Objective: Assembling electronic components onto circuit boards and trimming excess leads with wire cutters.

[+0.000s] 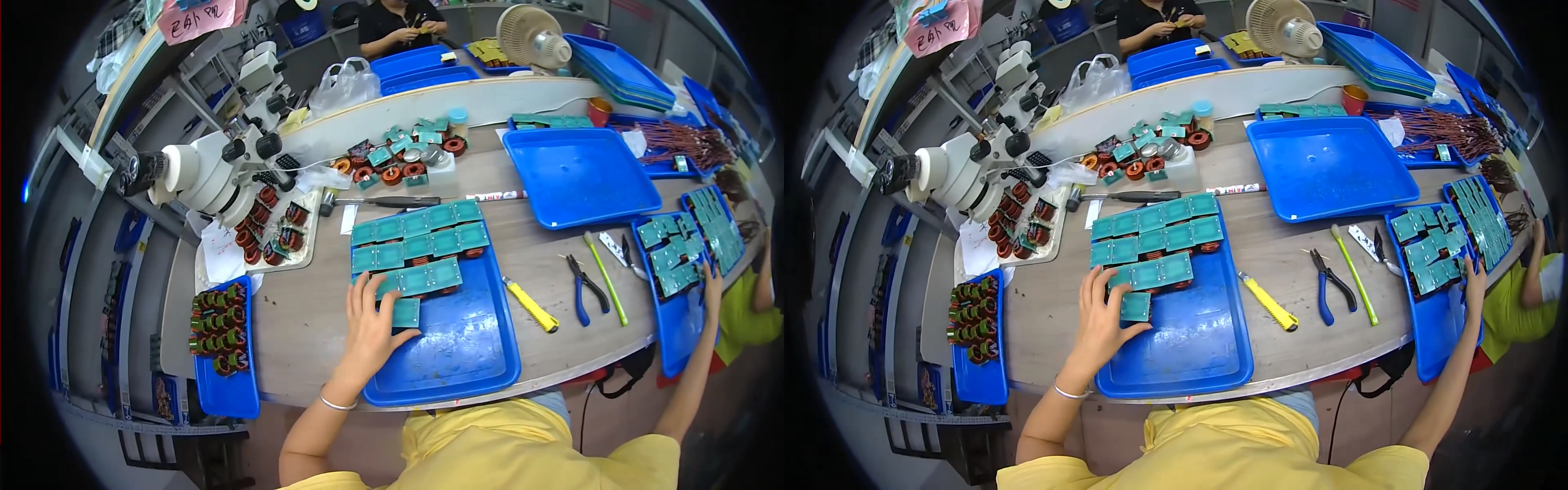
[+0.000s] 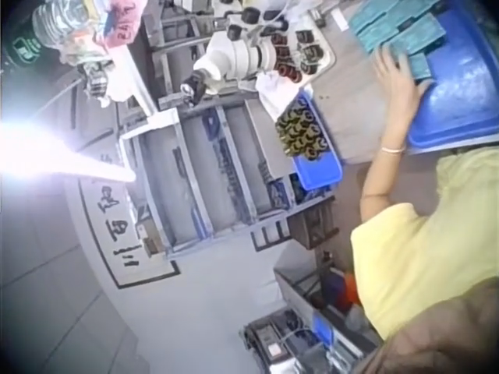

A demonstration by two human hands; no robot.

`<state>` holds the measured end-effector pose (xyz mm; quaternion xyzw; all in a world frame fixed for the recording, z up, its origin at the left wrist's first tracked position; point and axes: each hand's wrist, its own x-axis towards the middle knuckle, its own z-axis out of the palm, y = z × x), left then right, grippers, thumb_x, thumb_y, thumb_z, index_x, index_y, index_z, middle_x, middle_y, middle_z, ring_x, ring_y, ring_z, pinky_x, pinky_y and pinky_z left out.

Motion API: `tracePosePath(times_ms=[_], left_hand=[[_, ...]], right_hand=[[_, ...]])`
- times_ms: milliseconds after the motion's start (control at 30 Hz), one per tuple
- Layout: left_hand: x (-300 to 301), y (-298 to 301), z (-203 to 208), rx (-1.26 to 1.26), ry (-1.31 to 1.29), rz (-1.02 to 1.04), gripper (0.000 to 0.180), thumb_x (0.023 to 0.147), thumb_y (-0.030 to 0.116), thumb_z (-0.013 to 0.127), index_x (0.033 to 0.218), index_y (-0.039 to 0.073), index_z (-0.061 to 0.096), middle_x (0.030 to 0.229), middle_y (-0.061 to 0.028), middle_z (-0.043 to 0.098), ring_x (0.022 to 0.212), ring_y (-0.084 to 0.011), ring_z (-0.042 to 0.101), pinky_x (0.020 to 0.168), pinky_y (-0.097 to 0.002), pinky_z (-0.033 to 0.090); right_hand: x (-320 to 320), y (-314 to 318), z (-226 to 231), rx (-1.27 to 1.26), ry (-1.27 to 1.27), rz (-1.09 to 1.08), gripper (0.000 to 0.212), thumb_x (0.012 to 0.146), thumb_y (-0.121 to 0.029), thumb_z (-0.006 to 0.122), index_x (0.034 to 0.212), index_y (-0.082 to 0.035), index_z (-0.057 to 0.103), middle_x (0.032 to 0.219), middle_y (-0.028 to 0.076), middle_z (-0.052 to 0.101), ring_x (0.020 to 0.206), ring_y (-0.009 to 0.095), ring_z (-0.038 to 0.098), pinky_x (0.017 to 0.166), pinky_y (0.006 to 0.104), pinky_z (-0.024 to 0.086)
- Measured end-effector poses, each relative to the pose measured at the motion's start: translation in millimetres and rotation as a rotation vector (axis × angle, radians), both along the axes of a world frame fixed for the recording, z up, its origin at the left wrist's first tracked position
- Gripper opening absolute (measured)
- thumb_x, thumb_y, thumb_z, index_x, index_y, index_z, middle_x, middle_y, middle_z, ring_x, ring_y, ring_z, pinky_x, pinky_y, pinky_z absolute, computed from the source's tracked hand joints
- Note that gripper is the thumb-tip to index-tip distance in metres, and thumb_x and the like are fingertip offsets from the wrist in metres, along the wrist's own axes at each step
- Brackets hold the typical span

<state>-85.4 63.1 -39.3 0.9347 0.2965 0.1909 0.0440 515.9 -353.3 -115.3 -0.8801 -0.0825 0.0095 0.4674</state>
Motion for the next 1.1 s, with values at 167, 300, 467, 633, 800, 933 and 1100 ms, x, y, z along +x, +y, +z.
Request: tracePosePath(times_ms=[167, 300, 467, 633, 800, 933, 1100], left_hand=[[0.7, -12.8, -10.5, 0.007, 0.005, 0.094, 0.063, 0.056, 0.022, 0.081, 0.107, 0.006, 0.047, 0.124, -0.0187, 0.035, 0.124, -0.0426, 0.026, 0.101, -0.0557, 0.023], [10.1, -16.4, -3.2, -0.002, -0.085, 0.059, 0.060, 0.055, 0.021, 0.082, 0.101, 0.004, 0.046, 0.122, -0.0201, 0.035, 0.124, -0.0428, 0.027, 0.100, -0.0575, 0.021], [1.1, -25.9, -8.8, 0.031, -0.145, 0.061, 0.059, 0.051, 0.018, 0.083, 0.092, 0.005, 0.043, 0.115, -0.0193, 0.038, 0.117, -0.0425, 0.031, 0.099, -0.0557, 0.022], [9.4, -41.1, 28.5, -0.699, -0.389, -0.079, 0.051, 0.062, 0.009, 0.079, 0.097, 0.005, 0.043, 0.113, -0.0134, 0.040, 0.111, -0.0299, 0.043, 0.093, -0.0396, 0.039], [56.4, -30.7, 63.2, -1.654, -0.881, -0.284, 0.052, 0.078, -0.001, 0.064, 0.123, 0.003, 0.037, 0.113, -0.0098, 0.049, 0.099, -0.0174, 0.055, 0.086, -0.0299, 0.045], [90.6, -24.2, 64.5, -1.609, -0.986, -0.317, 0.057, 0.079, 0.011, 0.065, 0.126, 0.001, 0.035, 0.115, -0.0153, 0.053, 0.087, -0.0230, 0.060, 0.085, -0.0352, 0.047], [101.6, -21.6, 52.2, -1.470, -0.883, -0.428, 0.043, 0.077, -0.001, 0.063, 0.114, 0.001, 0.041, 0.116, -0.0165, 0.055, 0.099, -0.0206, 0.057, 0.087, -0.0330, 0.047]], right_hand=[[-13.1, 19.0, 5.3, -0.323, -0.517, -0.112, 0.049, 0.086, -0.035, 0.057, 0.114, 0.005, 0.050, 0.106, 0.017, 0.058, 0.096, 0.022, 0.056, 0.085, 0.0303, 0.042], [-116.5, 86.9, 59.8, 0.024, -0.728, 0.045, 0.030, 0.088, -0.018, 0.056, 0.111, 0.001, 0.053, 0.104, 0.011, 0.057, 0.098, 0.020, 0.053, 0.090, 0.0303, 0.038], [-257.8, 204.6, 99.0, 0.219, -0.481, 0.578, 0.010, 0.081, -0.004, 0.055, 0.090, -0.002, 0.052, 0.080, 0.006, 0.053, 0.076, 0.013, 0.051, 0.073, 0.0257, 0.041], [-310.8, 258.6, 102.6, 0.314, -0.236, 0.933, 0.020, 0.077, -0.005, 0.060, 0.094, -0.001, 0.051, 0.083, 0.007, 0.059, 0.079, 0.016, 0.058, 0.071, 0.0275, 0.045], [-331.4, 299.6, 126.3, 0.422, -0.343, 1.144, 0.021, 0.076, -0.007, 0.061, 0.094, -0.001, 0.051, 0.083, 0.010, 0.060, 0.082, 0.017, 0.060, 0.071, 0.0280, 0.045], [-335.4, 301.0, 123.2, 0.563, -0.114, 1.145, 0.025, 0.075, -0.012, 0.063, 0.093, 0.000, 0.050, 0.096, 0.011, 0.059, 0.078, 0.015, 0.057, 0.074, 0.0286, 0.044], [-342.6, 298.3, 128.7, 0.779, 0.064, 1.180, 0.035, 0.071, -0.017, 0.070, 0.094, -0.003, 0.047, 0.109, 0.017, 0.054, 0.080, 0.014, 0.055, 0.074, 0.0289, 0.043]])
